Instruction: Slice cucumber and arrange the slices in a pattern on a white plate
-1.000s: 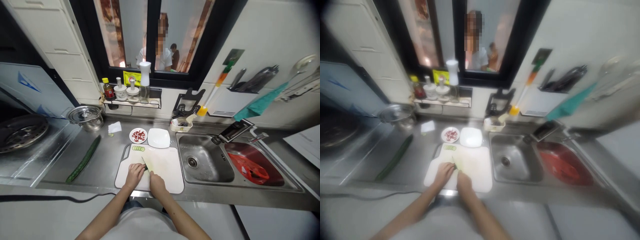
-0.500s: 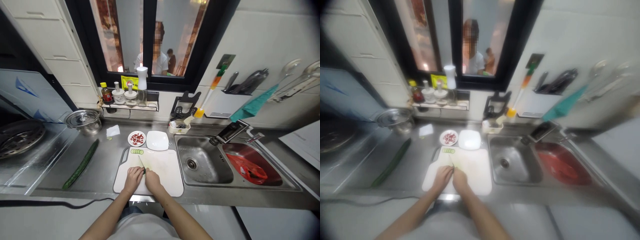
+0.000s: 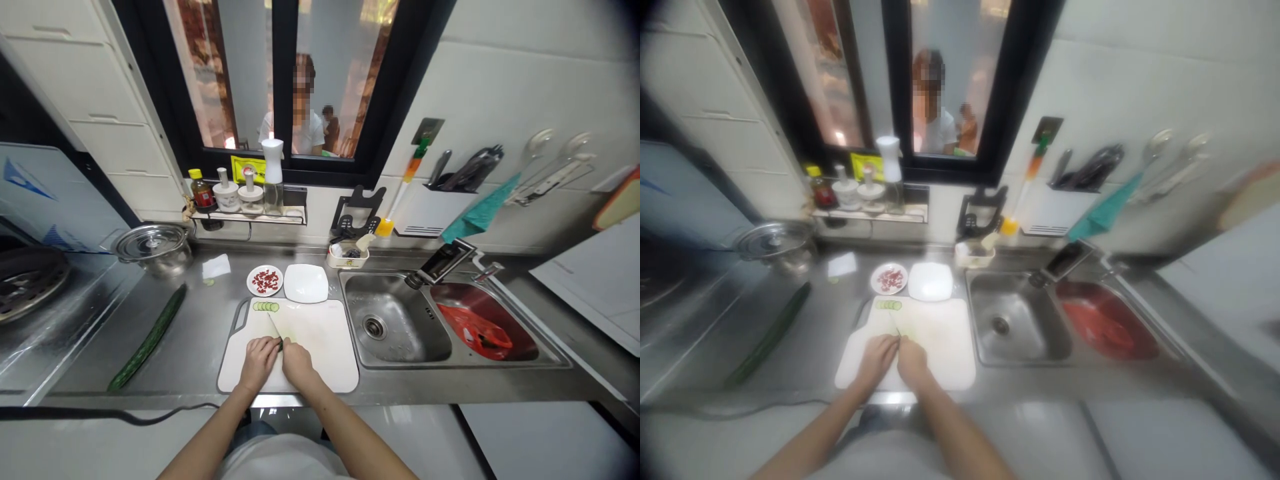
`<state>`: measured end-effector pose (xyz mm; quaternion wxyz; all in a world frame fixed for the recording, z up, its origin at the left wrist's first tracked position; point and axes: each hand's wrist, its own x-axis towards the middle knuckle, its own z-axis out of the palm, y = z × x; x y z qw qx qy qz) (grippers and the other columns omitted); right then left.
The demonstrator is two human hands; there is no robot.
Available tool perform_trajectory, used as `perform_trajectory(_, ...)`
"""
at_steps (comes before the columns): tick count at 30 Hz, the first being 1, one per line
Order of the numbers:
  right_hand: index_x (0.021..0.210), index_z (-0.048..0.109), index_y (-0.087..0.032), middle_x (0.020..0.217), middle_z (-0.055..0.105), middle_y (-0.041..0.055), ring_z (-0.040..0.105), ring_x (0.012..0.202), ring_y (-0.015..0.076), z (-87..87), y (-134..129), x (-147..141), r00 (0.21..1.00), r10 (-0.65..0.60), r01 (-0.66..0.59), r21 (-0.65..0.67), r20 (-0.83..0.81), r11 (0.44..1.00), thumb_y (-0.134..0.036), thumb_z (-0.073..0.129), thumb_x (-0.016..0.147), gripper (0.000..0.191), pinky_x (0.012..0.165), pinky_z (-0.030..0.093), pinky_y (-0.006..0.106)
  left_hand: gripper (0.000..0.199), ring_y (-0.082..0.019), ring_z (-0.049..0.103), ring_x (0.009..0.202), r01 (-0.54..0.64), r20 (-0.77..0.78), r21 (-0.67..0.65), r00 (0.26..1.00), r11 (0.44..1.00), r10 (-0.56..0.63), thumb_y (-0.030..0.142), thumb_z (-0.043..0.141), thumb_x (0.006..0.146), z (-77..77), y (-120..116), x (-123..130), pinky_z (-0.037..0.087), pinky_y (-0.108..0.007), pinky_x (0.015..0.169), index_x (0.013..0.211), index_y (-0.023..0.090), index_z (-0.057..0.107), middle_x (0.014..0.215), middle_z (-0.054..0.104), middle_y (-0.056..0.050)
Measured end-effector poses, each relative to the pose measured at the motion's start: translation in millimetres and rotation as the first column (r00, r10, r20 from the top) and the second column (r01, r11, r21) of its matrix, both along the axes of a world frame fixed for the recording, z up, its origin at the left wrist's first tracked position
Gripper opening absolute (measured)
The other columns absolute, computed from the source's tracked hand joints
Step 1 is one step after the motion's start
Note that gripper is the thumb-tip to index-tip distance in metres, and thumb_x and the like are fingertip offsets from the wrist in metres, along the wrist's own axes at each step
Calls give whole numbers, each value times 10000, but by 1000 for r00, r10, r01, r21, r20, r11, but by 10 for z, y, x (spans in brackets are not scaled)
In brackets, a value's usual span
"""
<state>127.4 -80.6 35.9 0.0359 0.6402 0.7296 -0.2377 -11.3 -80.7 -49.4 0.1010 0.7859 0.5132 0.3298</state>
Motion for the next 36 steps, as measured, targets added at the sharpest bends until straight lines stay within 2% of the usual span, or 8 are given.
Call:
perform_trajectory(8, 1150, 529, -107, 979, 687, 146, 662, 949, 218, 49, -69, 55, 998, 19, -17, -43, 52, 999, -23, 354, 841, 365, 768, 490, 289, 255, -183, 581, 897, -8, -4, 9, 1000, 1000, 8, 300, 432, 936, 18, -8, -3, 417, -350, 811, 1053, 228, 647, 975, 667, -58)
perform_trajectory(19, 1156, 534, -108, 963, 685, 155, 652, 969, 220, 108, -326, 205, 992, 45, -37, -69, 116, 997, 7, 390, 816, 387, 781, 480, 282, 253, -184, 590, 908, -16, 10, 13, 1000, 1000, 16, 307, 437, 934, 39, -12, 11, 422, -354, 825, 1051, 237, 650, 976, 670, -55)
perform_trajectory(26, 1178, 535, -91, 931, 681, 165, 643, 982, 230, 62, -431, 277, 994, 40, -35, -47, 104, 998, 5, 395, 812, 403, 804, 464, 292, 248, -185, 590, 904, -11, 10, 17, 1000, 1000, 11, 300, 441, 933, 38, -18, 9, 425, -358, 823, 1058, 229, 643, 978, 670, -56)
perform_trajectory(36, 1182, 535, -72, 947, 681, 176, 642, 984, 235, 24, -441, 288, 993, 56, -52, -43, 100, 998, 13, 407, 798, 414, 817, 468, 303, 253, -186, 584, 910, -8, 16, 10, 1000, 1000, 8, 303, 428, 938, 38, -21, 10, 420, -358, 822, 1057, 229, 640, 985, 665, -58)
